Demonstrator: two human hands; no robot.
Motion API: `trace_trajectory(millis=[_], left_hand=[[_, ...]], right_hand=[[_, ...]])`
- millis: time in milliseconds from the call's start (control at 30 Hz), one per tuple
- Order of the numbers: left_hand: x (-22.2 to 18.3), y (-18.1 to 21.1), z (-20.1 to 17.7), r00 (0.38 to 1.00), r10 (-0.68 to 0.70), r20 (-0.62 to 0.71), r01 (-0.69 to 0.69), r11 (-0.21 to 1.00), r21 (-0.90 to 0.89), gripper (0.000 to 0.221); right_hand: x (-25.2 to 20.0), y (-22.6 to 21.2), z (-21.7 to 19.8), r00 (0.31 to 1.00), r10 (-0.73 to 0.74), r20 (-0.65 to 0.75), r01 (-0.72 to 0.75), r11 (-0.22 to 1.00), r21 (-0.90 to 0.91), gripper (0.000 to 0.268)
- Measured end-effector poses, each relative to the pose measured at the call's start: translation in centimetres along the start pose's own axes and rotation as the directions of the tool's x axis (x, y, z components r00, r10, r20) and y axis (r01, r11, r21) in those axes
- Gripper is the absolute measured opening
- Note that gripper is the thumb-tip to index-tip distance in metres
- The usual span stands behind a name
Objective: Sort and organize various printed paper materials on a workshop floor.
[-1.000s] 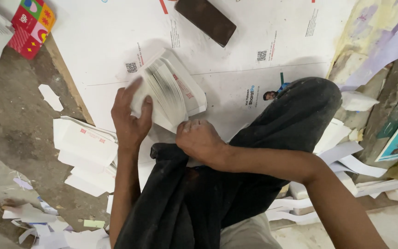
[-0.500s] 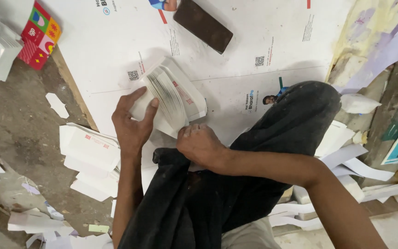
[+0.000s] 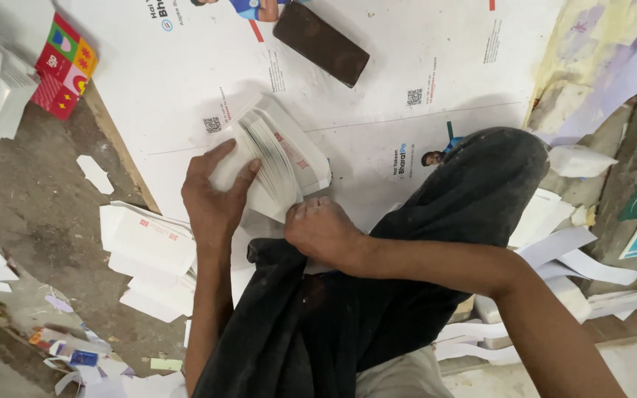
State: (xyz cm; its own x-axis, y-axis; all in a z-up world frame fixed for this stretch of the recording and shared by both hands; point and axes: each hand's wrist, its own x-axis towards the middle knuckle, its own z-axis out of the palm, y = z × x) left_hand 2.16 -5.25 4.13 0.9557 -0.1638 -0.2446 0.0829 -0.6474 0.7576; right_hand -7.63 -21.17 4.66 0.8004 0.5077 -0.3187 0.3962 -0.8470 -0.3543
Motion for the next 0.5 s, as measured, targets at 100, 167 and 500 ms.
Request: trace_trajectory(millis=[100,167,500], left_hand=[[0.1,-0.5,-0.2,0.999,0.032,0.011,-0.032,0.999,-0.022,0.045],[0.3,-0.4,-0.4,0.999,-0.018,0.037,0.018,1.0,0.005,0.043],[0.8,0.5,0.0,0.976,-0.22,0.01,0.22,0.976,-0.006,0.042]], right_hand=[[-0.1,0.1,0.5,0.999,0.017,-0.033,-0.016,0.999,0.042,0.017],[-0.2,0.1,0.5,0.999,0.009,-0.037,-0.008,0.999,0.041,0.018],[0.0,1.3,-0.6,1.0,-0.019,-0.004,0.02,0.998,0.058,0.016]])
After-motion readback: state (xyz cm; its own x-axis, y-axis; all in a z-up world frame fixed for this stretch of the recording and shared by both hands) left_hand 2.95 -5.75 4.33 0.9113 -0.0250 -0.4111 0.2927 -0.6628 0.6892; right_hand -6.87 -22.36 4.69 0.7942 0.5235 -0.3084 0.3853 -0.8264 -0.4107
